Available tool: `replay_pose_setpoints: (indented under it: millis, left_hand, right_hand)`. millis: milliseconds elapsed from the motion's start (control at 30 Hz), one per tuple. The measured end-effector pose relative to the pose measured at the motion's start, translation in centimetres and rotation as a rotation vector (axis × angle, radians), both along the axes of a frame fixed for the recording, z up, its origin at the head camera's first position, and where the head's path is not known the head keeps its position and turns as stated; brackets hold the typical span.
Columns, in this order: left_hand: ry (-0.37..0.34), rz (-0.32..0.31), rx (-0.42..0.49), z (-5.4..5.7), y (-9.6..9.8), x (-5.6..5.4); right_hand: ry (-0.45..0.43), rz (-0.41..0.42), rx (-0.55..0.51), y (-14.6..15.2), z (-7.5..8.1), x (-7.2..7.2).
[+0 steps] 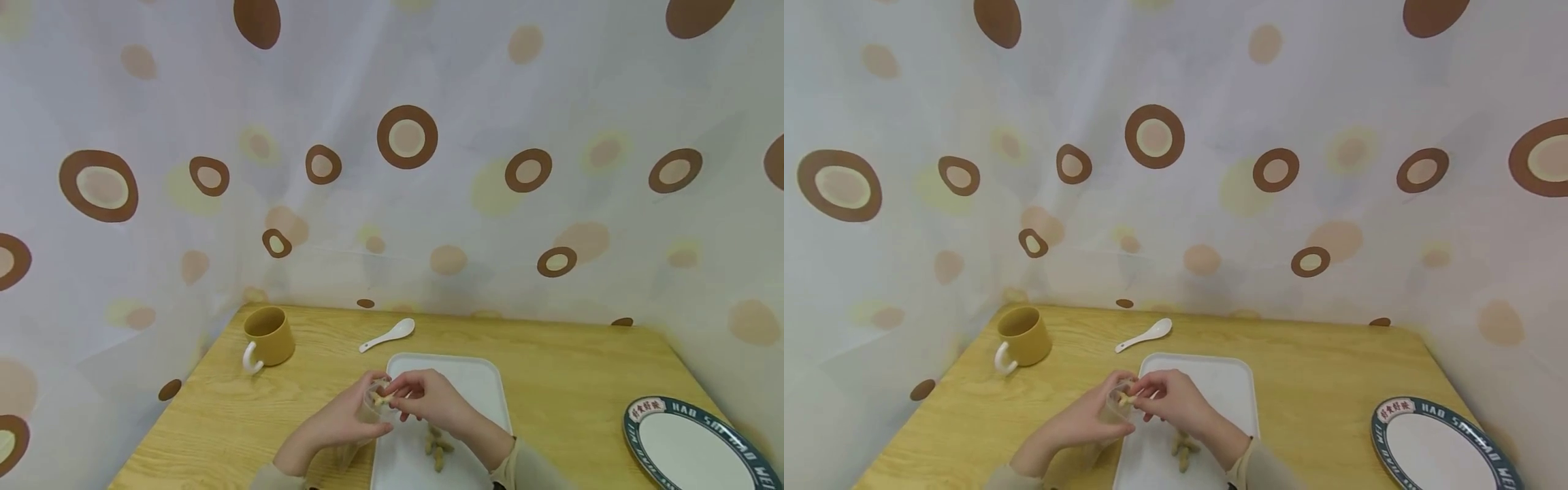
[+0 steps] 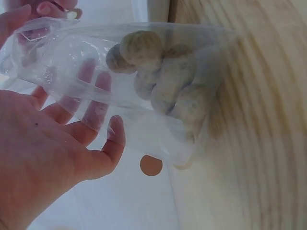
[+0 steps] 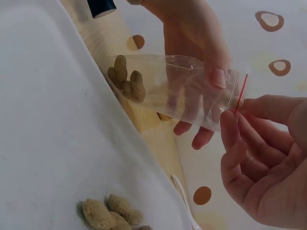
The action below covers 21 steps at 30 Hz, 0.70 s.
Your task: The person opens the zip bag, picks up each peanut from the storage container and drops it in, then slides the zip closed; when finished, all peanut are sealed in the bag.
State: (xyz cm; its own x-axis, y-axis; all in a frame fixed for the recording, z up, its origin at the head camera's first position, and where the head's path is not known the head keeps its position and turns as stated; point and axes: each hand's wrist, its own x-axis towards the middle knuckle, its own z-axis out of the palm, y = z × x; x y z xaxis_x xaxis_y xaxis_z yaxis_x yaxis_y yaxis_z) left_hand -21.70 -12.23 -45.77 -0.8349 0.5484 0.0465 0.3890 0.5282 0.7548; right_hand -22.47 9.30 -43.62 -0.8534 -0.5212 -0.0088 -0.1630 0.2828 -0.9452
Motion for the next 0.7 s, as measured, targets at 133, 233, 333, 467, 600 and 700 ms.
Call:
replay_pose_setpoints:
  millis: [133, 233, 333, 467, 600, 700]
  left_hand:
    - [-0.006, -0.022, 0.023, 0.5, 0.3, -0.1]
    - [-0.015, -0.04, 0.04, 0.7, 0.5, -0.1]
    - [0.001, -0.033, 0.04, 0.8, 0.5, 0.0]
    - [0.017, -0.026, 0.036, 1.0, 0.6, 0.0]
    - [0.006, -0.031, 0.036, 1.0, 0.8, -0.1]
    - [0.014, -0.026, 0.025, 1.1, 0.9, -0.1]
  right_hand:
    - [0.007, -0.015, -0.006, 0.4, 0.7, 0.2]
    - [0.011, -0.045, 0.002, 1.3, 1.0, 0.3]
    - [0.032, -0.067, 0.031, 2.4, 1.0, 0.2]
    - [0.063, -0.063, 0.092, 3.7, 0.8, 0.1]
    - [0.071, -0.048, 0.155, 4.7, 0.2, 0.2]
    - [0.078, -0.034, 0.175, 5.2, -0.2, 0.4]
